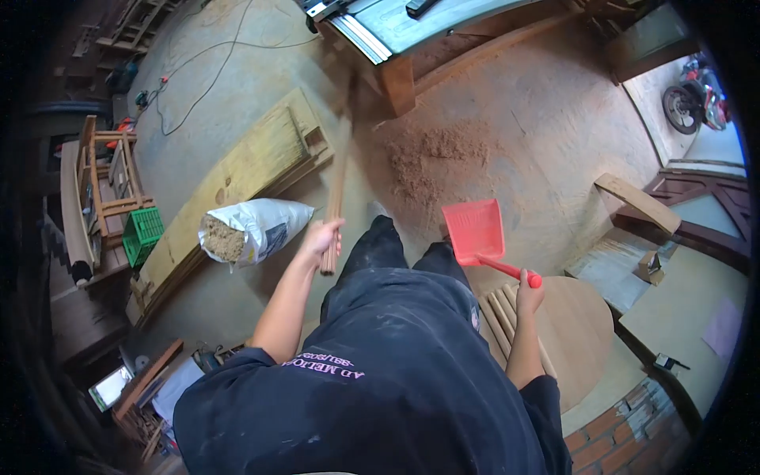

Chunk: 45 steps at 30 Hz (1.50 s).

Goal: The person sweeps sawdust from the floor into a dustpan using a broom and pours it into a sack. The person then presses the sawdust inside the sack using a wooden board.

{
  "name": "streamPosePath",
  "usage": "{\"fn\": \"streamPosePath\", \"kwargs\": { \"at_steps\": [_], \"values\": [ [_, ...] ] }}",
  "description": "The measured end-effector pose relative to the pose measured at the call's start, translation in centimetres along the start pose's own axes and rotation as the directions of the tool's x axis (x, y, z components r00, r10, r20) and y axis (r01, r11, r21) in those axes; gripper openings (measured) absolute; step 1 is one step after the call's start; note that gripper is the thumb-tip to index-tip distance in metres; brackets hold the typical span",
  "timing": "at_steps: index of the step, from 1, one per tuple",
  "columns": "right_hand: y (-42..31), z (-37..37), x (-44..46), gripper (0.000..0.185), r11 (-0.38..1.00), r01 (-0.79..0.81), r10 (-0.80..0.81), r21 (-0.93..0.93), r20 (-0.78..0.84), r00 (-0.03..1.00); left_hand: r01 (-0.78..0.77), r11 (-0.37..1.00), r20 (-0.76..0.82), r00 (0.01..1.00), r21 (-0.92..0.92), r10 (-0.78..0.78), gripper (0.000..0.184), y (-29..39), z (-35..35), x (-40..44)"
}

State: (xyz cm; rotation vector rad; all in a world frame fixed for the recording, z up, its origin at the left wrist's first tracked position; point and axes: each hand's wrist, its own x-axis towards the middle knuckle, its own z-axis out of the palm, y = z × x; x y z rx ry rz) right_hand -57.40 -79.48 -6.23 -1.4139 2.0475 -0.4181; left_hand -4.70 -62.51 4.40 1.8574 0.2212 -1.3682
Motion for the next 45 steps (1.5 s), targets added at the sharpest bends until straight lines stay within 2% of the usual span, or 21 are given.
{"fn": "streamPosePath", "kwargs": {
  "at_steps": [2,4,6,8,9,11,14,16,17,19,21,23,27,30,33,35,36,38,40,43,45],
  "values": [
    [-0.6,-1.3,-2.1,0.026,0.996,-0.067,0.065,0.065,0.025,0.998,-0.030,0.999,-0.086,0.996,-0.032,0.027,0.026,2.0,-0.3,6.0],
    [-1.0,-2.7,-4.0,0.027,0.989,-0.092,0.093,0.117,-0.008,0.996,-0.180,0.976,-0.126,0.973,0.120,0.195,0.025,6.7,-0.7,9.7],
    [-3.1,-3.9,-6.4,0.029,0.967,-0.175,0.183,0.183,-0.028,0.983,-0.136,0.990,-0.136,0.981,0.026,0.138,0.024,8.9,-2.9,16.0],
    [-2.8,-4.2,-7.6,0.029,0.961,-0.198,0.212,0.191,-0.057,0.976,-0.072,0.988,-0.147,0.988,-0.139,0.052,0.023,10.7,-3.5,18.3],
    [-2.6,-4.5,-7.8,0.030,0.955,-0.203,0.227,0.218,-0.094,0.969,-0.082,0.989,-0.191,0.980,-0.125,0.057,0.023,10.8,-2.9,17.2],
    [-2.5,-4.5,-7.9,0.029,0.956,-0.174,0.202,0.238,-0.101,0.974,-0.082,0.993,-0.148,0.986,-0.079,0.070,0.022,6.9,-3.0,17.1],
    [-2.2,-3.7,-7.1,0.028,0.948,-0.177,0.214,0.264,-0.119,0.969,-0.031,0.993,-0.160,0.987,-0.118,0.012,0.024,0.3,-1.5,10.1],
    [-2.3,-3.3,-5.6,0.028,0.964,-0.189,0.209,0.189,-0.089,0.974,0.028,0.994,-0.213,0.976,-0.104,-0.050,0.027,-2.3,0.2,3.6],
    [-2.1,-3.1,-4.4,0.028,0.964,-0.184,0.202,0.192,-0.081,0.976,0.022,0.994,-0.161,0.986,-0.106,-0.039,0.026,-3.4,0.1,1.3],
    [-2.0,-2.2,-2.3,0.028,0.987,-0.109,0.118,0.114,-0.074,0.990,0.012,0.994,-0.123,0.992,-0.111,-0.026,0.026,-3.9,-0.7,-1.5],
    [-2.2,-1.7,-0.1,0.027,0.989,-0.113,0.115,0.095,-0.022,0.993,0.017,0.987,-0.011,1.000,-0.161,-0.019,0.023,-3.9,-2.0,-3.9],
    [-1.2,-1.3,2.3,0.026,0.997,0.058,-0.058,-0.041,-0.005,0.998,0.035,0.982,-0.011,0.999,-0.185,-0.037,0.021,-3.6,-1.6,-5.7],
    [-2.4,-1.2,3.8,0.031,0.999,0.044,-0.045,0.019,0.096,0.994,-0.080,0.995,-0.097,0.993,-0.067,0.074,0.025,-2.9,-0.7,-5.7],
    [-3.1,-1.7,3.5,0.031,0.998,0.049,-0.054,0.048,0.104,0.993,-0.181,0.982,-0.173,0.970,-0.053,0.169,0.029,-0.8,-0.2,-1.2],
    [-1.0,-1.9,4.1,0.031,0.989,0.111,-0.118,0.097,0.061,0.991,-0.201,0.980,-0.188,0.962,-0.005,0.196,0.031,0.6,-0.7,4.3],
    [-1.4,-3.1,3.8,0.031,0.989,0.059,-0.069,0.139,0.068,0.995,-0.035,0.990,-0.171,0.985,-0.133,0.011,0.031,-0.3,-1.0,6.6],
    [-1.7,-3.7,3.8,0.031,0.984,0.004,-0.018,0.179,0.080,0.997,0.074,0.977,-0.060,0.994,-0.198,-0.087,0.031,-2.7,-1.9,8.6],
    [-0.3,-3.7,4.1,0.030,0.975,0.008,-0.020,0.223,0.052,0.998,0.171,0.955,-0.038,0.982,-0.242,-0.185,0.030,-6.1,0.2,4.8],
    [0.9,-3.6,4.5,0.029,0.964,0.004,-0.013,0.268,0.030,0.999,0.122,0.955,-0.079,0.986,-0.271,-0.149,0.029,-8.9,2.8,-0.2],
    [2.8,-2.9,4.1,0.029,0.976,-0.071,0.064,0.204,0.041,0.997,0.178,0.938,-0.068,0.976,-0.298,-0.207,0.026,-8.9,3.6,-7.5],
    [3.7,-1.5,4.5,0.031,0.996,0.003,0.002,0.088,-0.055,0.998,0.246,0.920,0.134,0.968,-0.307,-0.214,0.023,-8.7,1.0,-9.8]
  ]
}}
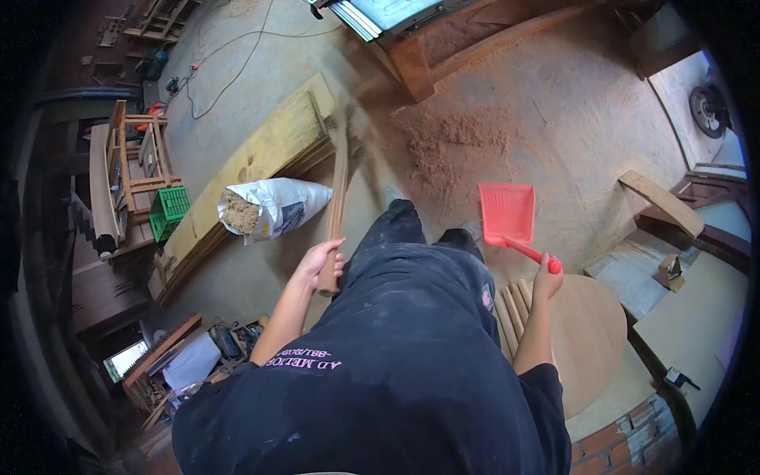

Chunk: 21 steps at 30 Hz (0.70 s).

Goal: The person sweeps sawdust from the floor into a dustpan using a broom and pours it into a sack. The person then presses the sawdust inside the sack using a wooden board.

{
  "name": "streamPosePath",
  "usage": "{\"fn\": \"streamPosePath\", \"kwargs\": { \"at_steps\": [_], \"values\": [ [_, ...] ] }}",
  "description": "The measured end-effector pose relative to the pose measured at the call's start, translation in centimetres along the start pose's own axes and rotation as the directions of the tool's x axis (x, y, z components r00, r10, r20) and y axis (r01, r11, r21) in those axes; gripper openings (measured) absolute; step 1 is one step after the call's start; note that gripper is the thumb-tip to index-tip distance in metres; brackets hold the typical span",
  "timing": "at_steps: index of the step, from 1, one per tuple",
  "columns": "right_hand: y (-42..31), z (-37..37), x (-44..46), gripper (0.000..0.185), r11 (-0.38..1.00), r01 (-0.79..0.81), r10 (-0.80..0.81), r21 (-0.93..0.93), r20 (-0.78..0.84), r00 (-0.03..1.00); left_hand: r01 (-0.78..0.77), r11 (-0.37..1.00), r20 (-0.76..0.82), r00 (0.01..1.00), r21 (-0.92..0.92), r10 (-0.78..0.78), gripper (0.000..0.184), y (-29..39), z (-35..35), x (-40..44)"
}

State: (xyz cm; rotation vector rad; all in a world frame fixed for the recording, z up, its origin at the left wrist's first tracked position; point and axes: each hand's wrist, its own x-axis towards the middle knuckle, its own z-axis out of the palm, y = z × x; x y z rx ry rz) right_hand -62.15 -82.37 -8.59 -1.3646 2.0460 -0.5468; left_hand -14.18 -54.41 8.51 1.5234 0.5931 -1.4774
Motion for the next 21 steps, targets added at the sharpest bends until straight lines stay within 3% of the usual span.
{"fn": "streamPosePath", "kwargs": {
  "at_steps": [2,4,6,7,10,11,13,14,16,18,20,21],
  "values": [
    [-0.3,0.8,-0.1,0.033,0.998,-0.024,0.025,-0.049,0.015,1.000,0.008,0.999,0.110,0.994,0.052,-0.013,0.021,1.6,-2.6,-2.8],
    [-1.9,1.2,-0.5,0.035,0.993,-0.048,0.051,-0.104,0.025,0.998,-0.020,0.998,0.100,0.995,0.067,0.013,0.019,2.0,-3.2,-4.7],
    [-3.5,1.6,-0.6,0.036,0.979,-0.044,0.060,-0.201,0.077,0.995,-0.129,0.943,0.067,0.991,0.307,0.114,0.019,1.8,-2.8,-5.2],
    [-4.0,1.9,-0.5,0.036,0.977,-0.044,0.061,-0.209,0.074,0.995,-0.124,0.945,0.069,0.992,0.303,0.108,0.019,1.5,-2.7,-4.5],
    [-4.9,1.9,-0.8,0.038,0.973,-0.019,0.047,-0.229,0.118,0.992,-0.241,0.898,-0.060,0.958,0.367,0.281,0.020,1.6,-1.2,-1.8],
    [-5.2,1.8,-1.0,0.037,0.971,0.021,0.009,-0.238,0.128,0.992,-0.239,0.903,-0.053,0.960,0.357,0.275,0.020,1.5,-0.8,-0.8],
    [-5.4,2.3,-0.7,0.036,0.969,0.062,-0.032,-0.240,0.124,0.992,-0.230,0.903,-0.211,0.924,0.362,0.320,0.022,2.0,-0.8,2.6],
    [-4.1,2.8,-0.2,0.036,0.981,0.067,-0.048,-0.181,0.111,0.993,-0.234,0.902,-0.198,0.926,0.364,0.320,0.022,2.1,-2.1,6.6],
    [-3.5,2.4,-0.5,0.035,0.989,0.063,-0.052,-0.132,0.083,0.995,-0.086,0.925,-0.180,0.970,0.369,0.162,0.029,1.3,-4.9,15.3],
    [-4.6,2.0,-1.2,0.030,0.999,0.029,-0.032,0.019,0.135,0.990,-0.038,0.878,-0.230,0.959,0.477,0.167,0.032,0.1,-1.0,15.7],
    [-5.4,2.1,-1.4,0.029,0.999,-0.007,0.002,0.047,0.122,0.993,0.014,0.861,-0.206,0.973,0.508,0.106,0.031,1.5,1.5,13.9],
    [-5.4,2.1,-1.7,0.029,0.996,-0.047,0.038,0.076,0.116,0.993,0.009,0.881,-0.116,0.992,0.472,0.052,0.030,2.1,2.0,12.9]
  ]
}}
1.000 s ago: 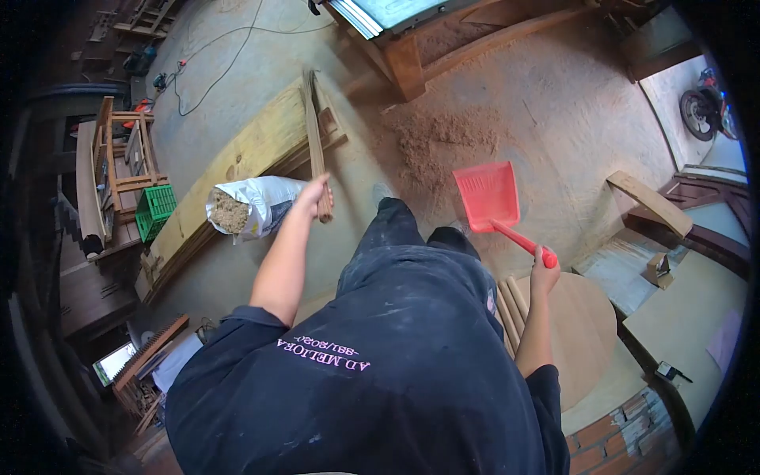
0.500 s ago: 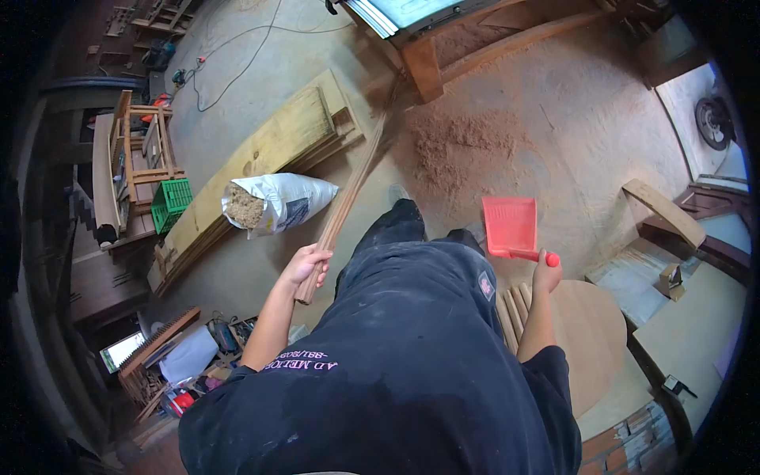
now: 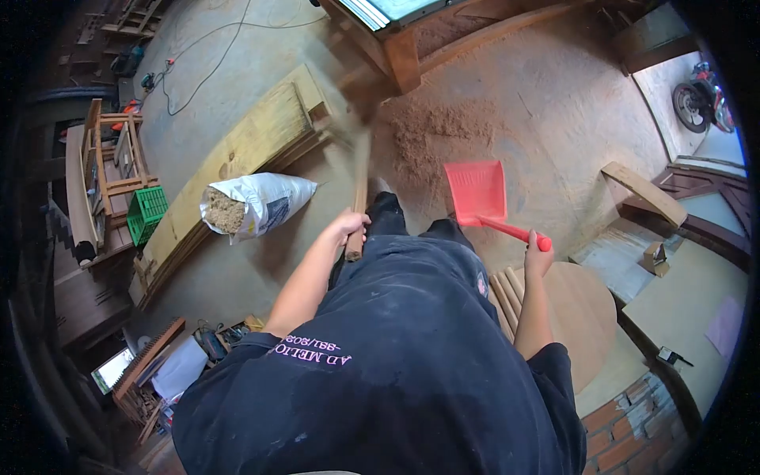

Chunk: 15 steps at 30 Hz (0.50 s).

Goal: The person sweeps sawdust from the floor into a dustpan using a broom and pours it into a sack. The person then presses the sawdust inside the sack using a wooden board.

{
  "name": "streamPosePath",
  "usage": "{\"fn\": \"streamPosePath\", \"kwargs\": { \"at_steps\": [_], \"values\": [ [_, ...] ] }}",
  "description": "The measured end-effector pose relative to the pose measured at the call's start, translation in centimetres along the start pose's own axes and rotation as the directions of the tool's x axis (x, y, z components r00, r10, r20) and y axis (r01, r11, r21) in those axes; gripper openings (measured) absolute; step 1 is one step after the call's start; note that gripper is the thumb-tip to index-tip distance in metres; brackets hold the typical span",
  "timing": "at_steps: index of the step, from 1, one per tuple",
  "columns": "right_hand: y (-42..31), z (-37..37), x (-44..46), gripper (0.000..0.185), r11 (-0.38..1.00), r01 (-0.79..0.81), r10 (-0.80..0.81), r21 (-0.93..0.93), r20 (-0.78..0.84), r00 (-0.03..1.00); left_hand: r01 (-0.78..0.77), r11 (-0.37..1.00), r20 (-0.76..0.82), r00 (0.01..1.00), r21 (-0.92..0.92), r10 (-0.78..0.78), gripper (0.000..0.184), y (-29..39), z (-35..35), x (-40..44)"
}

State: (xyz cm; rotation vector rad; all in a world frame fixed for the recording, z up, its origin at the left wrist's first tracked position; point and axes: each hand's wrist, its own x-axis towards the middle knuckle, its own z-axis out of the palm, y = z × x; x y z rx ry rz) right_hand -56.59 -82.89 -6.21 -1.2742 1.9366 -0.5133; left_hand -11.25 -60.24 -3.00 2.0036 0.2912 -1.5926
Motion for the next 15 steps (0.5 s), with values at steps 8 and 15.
{"fn": "streamPosePath", "kwargs": {
  "at_steps": [8,15],
  "values": [
    [-0.6,-0.9,-1.5,0.028,0.999,-0.017,0.018,0.039,-0.017,1.000,-0.131,0.984,-0.109,0.987,-0.121,0.118,0.029,-1.4,-1.5,-11.2],
    [0.9,-1.8,-1.8,0.032,0.981,0.040,-0.044,-0.191,-0.019,0.999,-0.066,0.994,-0.118,0.992,-0.091,0.055,0.025,1.1,0.1,-3.0]
  ]
}}
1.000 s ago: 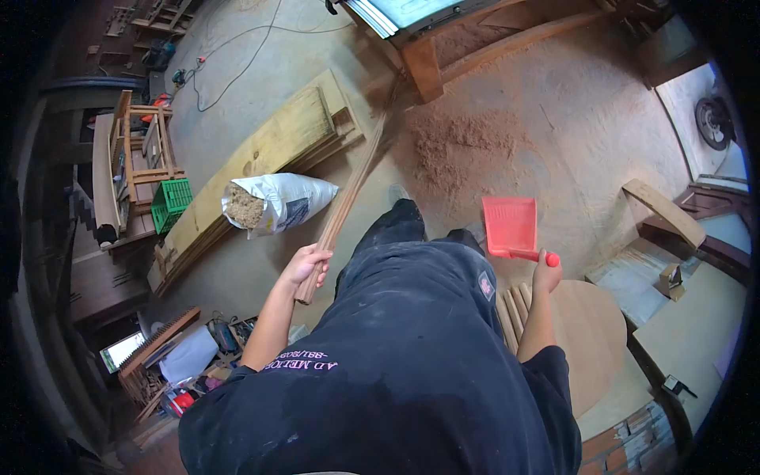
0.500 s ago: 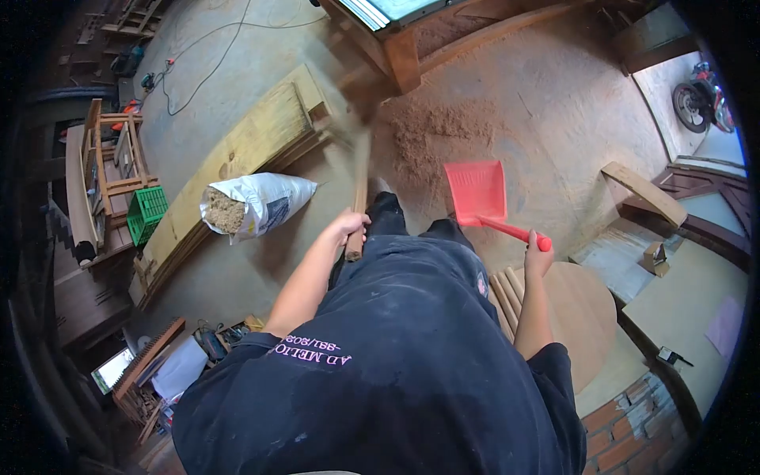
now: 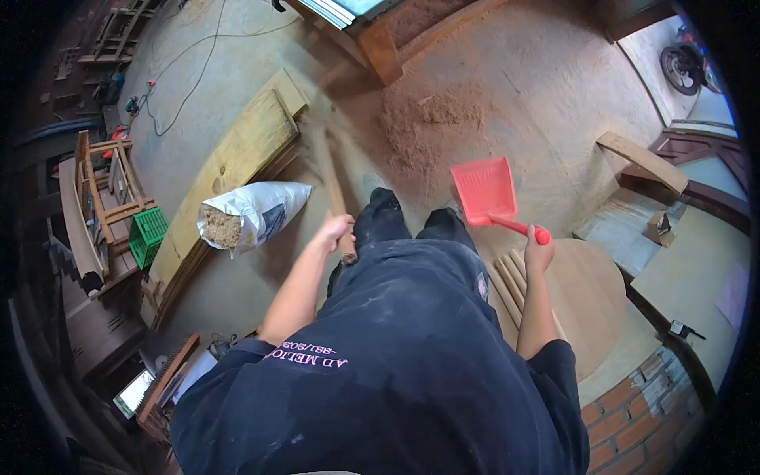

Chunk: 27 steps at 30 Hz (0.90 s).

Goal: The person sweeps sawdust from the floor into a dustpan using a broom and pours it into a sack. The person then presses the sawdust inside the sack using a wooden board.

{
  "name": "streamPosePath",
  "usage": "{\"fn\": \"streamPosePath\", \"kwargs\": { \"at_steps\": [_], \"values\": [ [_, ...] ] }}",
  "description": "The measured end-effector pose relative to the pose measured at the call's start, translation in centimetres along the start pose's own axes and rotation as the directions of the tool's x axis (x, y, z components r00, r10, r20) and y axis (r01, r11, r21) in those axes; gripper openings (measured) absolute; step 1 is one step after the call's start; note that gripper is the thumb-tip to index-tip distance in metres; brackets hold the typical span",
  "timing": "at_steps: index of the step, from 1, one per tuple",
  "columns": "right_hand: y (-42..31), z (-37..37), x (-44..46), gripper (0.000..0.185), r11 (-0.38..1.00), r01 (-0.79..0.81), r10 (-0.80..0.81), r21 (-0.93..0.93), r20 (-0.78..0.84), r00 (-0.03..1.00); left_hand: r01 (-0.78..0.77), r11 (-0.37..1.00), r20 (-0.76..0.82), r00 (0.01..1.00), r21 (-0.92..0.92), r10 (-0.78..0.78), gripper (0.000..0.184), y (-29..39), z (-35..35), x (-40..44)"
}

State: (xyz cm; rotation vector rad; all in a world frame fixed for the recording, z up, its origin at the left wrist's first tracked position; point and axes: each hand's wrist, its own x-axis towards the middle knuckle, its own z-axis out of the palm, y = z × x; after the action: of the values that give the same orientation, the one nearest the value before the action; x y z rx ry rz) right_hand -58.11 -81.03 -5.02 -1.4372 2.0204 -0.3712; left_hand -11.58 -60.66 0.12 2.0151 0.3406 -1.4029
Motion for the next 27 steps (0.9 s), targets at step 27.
{"fn": "streamPosePath", "kwargs": {
  "at_steps": [27],
  "values": [
    [-8.4,-3.4,-21.7,0.026,0.873,-0.391,0.471,0.292,-0.292,0.833,-0.232,0.707,-0.119,0.905,0.668,0.409,0.031,35.6,-9.0,42.2]
  ]
}}
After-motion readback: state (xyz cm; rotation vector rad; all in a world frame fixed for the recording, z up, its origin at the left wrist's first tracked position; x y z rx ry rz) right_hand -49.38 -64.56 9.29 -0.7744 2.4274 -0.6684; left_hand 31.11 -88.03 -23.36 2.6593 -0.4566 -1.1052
